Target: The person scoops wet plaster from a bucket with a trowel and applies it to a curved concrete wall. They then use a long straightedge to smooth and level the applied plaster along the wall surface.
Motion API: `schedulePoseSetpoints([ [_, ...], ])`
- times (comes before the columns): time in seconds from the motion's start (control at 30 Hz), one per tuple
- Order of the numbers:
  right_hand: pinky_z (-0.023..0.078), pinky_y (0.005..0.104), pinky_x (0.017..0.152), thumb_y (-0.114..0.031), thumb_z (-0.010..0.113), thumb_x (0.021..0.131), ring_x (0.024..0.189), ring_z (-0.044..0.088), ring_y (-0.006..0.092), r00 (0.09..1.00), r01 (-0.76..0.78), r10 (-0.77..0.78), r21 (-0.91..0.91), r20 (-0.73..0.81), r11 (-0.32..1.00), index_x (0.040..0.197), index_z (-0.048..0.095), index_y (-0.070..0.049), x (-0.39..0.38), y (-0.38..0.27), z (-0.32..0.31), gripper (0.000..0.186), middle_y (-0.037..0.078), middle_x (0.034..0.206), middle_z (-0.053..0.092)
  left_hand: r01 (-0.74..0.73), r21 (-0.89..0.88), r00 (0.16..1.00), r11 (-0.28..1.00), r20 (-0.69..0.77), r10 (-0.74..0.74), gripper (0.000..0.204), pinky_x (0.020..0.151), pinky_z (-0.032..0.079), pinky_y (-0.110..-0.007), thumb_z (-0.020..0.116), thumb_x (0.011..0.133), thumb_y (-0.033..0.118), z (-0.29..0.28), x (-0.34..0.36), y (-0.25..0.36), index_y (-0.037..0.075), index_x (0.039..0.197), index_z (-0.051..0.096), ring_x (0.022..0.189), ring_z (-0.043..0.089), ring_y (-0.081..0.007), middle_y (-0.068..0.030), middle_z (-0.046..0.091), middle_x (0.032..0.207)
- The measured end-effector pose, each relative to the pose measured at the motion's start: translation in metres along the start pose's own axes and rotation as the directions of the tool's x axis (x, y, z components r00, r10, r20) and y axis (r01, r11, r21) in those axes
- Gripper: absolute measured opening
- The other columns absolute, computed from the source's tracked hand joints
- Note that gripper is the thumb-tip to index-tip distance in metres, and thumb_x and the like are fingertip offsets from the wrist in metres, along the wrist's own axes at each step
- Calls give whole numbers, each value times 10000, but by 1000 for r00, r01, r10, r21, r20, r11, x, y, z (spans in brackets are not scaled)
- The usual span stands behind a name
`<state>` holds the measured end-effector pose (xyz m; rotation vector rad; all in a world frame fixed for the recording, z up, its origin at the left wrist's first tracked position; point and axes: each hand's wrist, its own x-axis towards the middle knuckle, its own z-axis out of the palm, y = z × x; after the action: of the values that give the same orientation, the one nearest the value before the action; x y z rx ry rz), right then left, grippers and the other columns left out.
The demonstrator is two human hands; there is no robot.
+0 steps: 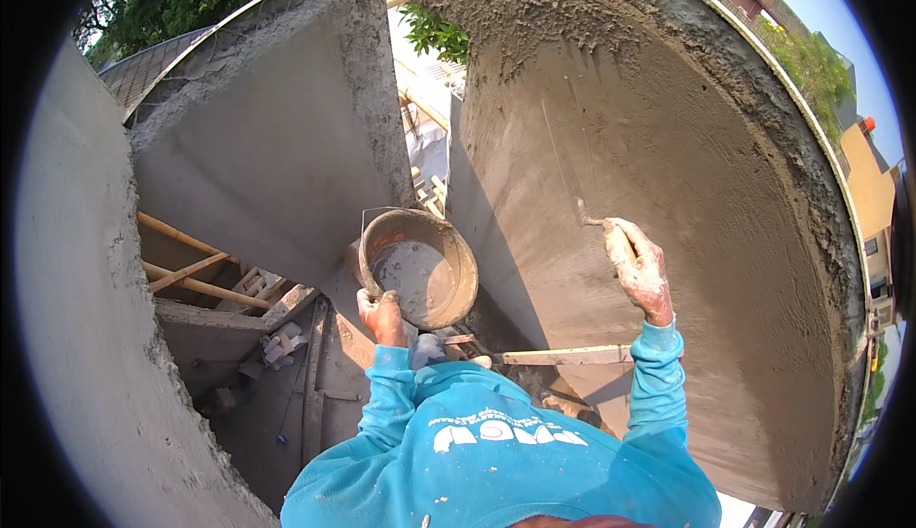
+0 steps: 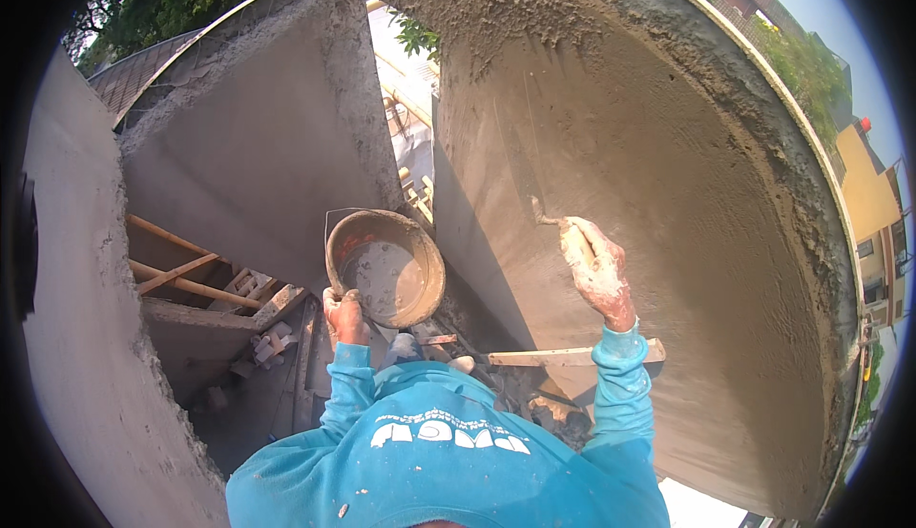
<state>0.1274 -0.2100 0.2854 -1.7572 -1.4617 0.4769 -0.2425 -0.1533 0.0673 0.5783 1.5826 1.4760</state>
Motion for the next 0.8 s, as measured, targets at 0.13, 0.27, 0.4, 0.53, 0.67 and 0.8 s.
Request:
schedulePoseSetpoints([
  [0.13, 538, 433, 707, -298, 698, 833, 839, 655, 308, 924, 303, -184, -345, 336, 889, 1048, 673, -158, -22, 10, 63, 257, 81, 974, 640, 0, 7, 1000, 1000, 29, 0, 282, 572, 385, -241, 634, 726, -84, 12, -9, 2, 73, 928, 515, 644, 444, -67, 41, 502, 782],
  [0.27, 507, 472, 779, -282, 670, 833, 960, 613, 332, 828, 546, -324, -525, 458, 653, 1135, 657, -134, -43, 83, 169, 336, 98, 1055, 629, 67, -64, 991, 996, 124, -59, 310, 560, 381, -229, 642, 719, -93, 27, -26, -3, 82, 943, 517, 643, 453, -63, 42, 506, 780],
  [0.4, 514, 461, 757, -303, 630, 865, 934, 619, 325, 780, 546, -283, -387, 558, 743, 1127, 654, -162, -60, 100, 196, 298, 100, 1042, 628, 83, -69, 993, 994, 93, -76, 316, 576, 403, -235, 643, 726, -92, 23, -26, -12, 73, 969, 526, 661, 483, -71, 23, 560, 808],
  [0.53, 531, 445, 765, -301, 614, 896, 948, 632, 294, 749, 426, -107, -352, 654, 833, 1094, 675, -159, -38, 25, 126, 251, 74, 980, 672, 127, -196, 990, 972, 92, -111, 313, 594, 419, -245, 635, 729, -96, 17, -30, -16, 70, 975, 536, 673, 494, -76, 15, 579, 825],
  [0.67, 536, 397, 706, -377, 644, 889, 813, 666, 296, 732, 349, -213, -88, 647, 933, 1069, 718, -125, 19, 11, 84, 318, 98, 930, 714, 93, -146, 996, 985, 10, -92, 300, 631, 437, -245, 631, 723, -99, 5, -17, -24, 70, 954, 541, 704, 507, -79, 13, 585, 847],
  [0.8, 485, 285, 537, -438, 633, 941, 662, 583, 125, 750, -179, 199, -96, 631, 979, 1117, 700, -26, 114, -37, 25, 453, 56, 782, 631, 49, -118, 996, 992, -65, -57, 284, 629, 432, -253, 629, 720, -105, -5, -10, -7, 68, 929, 543, 706, 504, -90, 8, 576, 835],
])
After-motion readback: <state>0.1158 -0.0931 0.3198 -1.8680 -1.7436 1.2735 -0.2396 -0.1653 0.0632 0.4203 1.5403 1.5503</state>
